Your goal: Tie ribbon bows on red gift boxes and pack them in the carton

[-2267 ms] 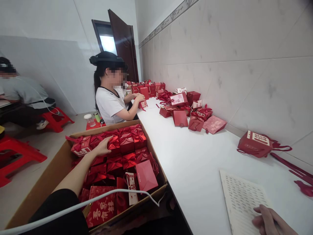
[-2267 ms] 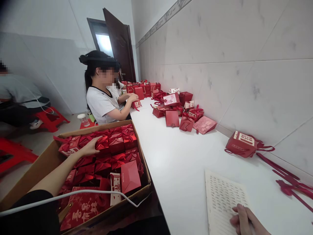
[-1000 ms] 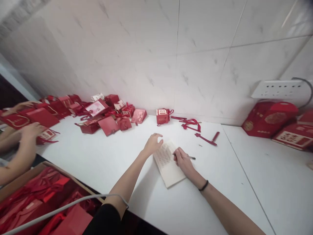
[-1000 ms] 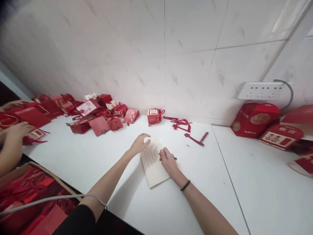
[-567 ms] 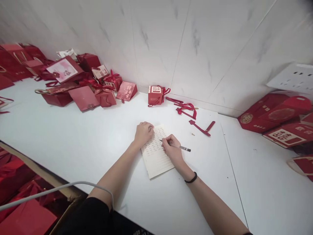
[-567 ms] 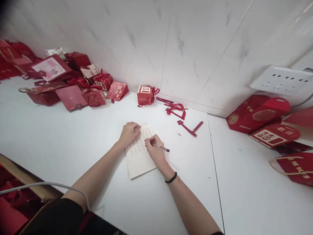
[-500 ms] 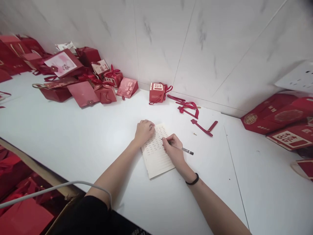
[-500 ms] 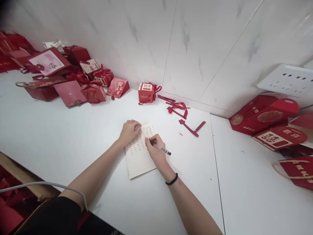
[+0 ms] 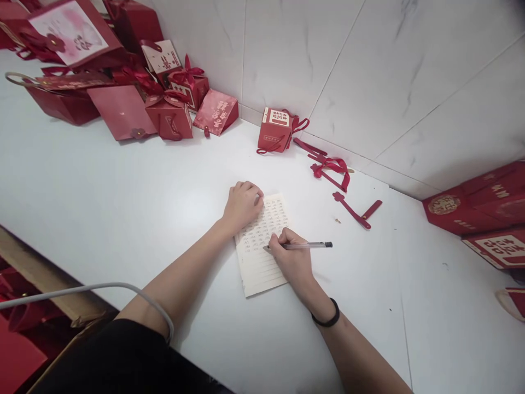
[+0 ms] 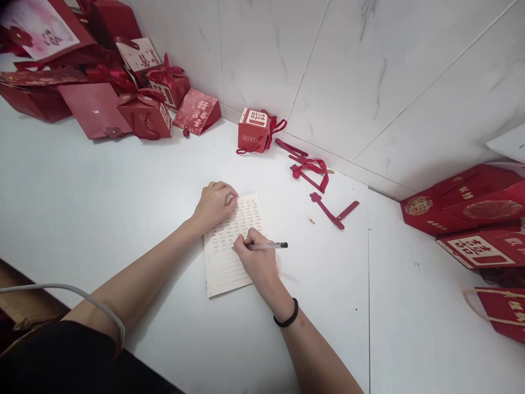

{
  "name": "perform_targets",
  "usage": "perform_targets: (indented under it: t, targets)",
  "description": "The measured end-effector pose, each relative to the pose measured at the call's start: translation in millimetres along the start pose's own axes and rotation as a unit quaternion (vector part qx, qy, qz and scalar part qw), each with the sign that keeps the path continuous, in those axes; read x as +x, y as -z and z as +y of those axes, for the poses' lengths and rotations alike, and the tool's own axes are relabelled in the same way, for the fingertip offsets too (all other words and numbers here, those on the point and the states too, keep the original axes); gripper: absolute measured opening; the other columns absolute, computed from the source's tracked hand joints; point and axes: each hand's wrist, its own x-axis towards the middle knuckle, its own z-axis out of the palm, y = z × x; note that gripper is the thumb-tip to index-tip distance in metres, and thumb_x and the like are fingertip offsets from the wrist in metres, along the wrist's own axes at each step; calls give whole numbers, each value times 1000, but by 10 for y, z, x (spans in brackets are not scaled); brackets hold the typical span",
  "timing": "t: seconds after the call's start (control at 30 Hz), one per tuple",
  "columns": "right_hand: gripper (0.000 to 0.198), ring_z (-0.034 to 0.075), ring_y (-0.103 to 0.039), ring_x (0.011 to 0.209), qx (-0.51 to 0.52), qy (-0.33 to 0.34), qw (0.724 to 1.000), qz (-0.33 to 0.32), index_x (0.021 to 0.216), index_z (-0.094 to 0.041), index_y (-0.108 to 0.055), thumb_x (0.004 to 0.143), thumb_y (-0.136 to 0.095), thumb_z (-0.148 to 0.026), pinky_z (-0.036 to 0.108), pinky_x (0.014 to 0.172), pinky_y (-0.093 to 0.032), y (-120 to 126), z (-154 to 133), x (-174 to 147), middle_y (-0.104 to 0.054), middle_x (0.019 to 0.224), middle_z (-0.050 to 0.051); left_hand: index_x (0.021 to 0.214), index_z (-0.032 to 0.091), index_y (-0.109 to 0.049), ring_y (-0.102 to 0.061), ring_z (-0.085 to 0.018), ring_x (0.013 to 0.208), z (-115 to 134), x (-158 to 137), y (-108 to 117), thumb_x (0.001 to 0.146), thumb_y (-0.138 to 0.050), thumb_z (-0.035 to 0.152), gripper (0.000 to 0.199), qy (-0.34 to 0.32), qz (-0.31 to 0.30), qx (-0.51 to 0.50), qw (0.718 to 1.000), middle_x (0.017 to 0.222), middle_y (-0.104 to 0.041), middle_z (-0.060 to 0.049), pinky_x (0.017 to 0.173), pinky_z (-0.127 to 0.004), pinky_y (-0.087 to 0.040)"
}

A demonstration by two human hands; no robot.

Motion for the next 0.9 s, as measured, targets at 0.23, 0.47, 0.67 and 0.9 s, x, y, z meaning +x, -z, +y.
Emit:
perform_targets:
  t: [0.23,0.47,0.67,0.9]
  targets:
    - [36,9,-24,49,-3,-3,1000,-14,56,-21,-22,73,-53,-31,22,44,-21,5,-1,-2,-24,51,-7,85,17,-63,-47,-24,102,-1,-3,1,81,-49,15,15,2,-1,-1,1000,101,-60,-7,90,-39,-36]
    - [34,9,-22,48,-1,5,1000,3,56,-22,-21,71,-50,-29,22,43,-20,3,-7,9,-22,51,-7,85,18,-62,-47,-23,103,20,-19,22,81,-47,16,16,6,-5,-6,1000,103,-60,-6,91,-39,-36]
    - [34,9,-23,47,14,13,1000,10,55,-22,-21,72,-50,-30,21,42,-20,-6,-5,13,-22,50,-7,86,18,-62,-47,-23,103,16,-25,26,82,-47,16,16,7,-4,-5,1000,102,-60,-6,91,-39,-36]
    - [32,9,-21,47,5,24,1000,14,55,-22,-19,69,-47,-28,21,41,-20,-7,-22,11,-19,51,-7,86,18,-62,-47,-23,102,10,-26,17,82,-47,16,16,5,-3,0,1000,102,-60,-6,90,-39,-36]
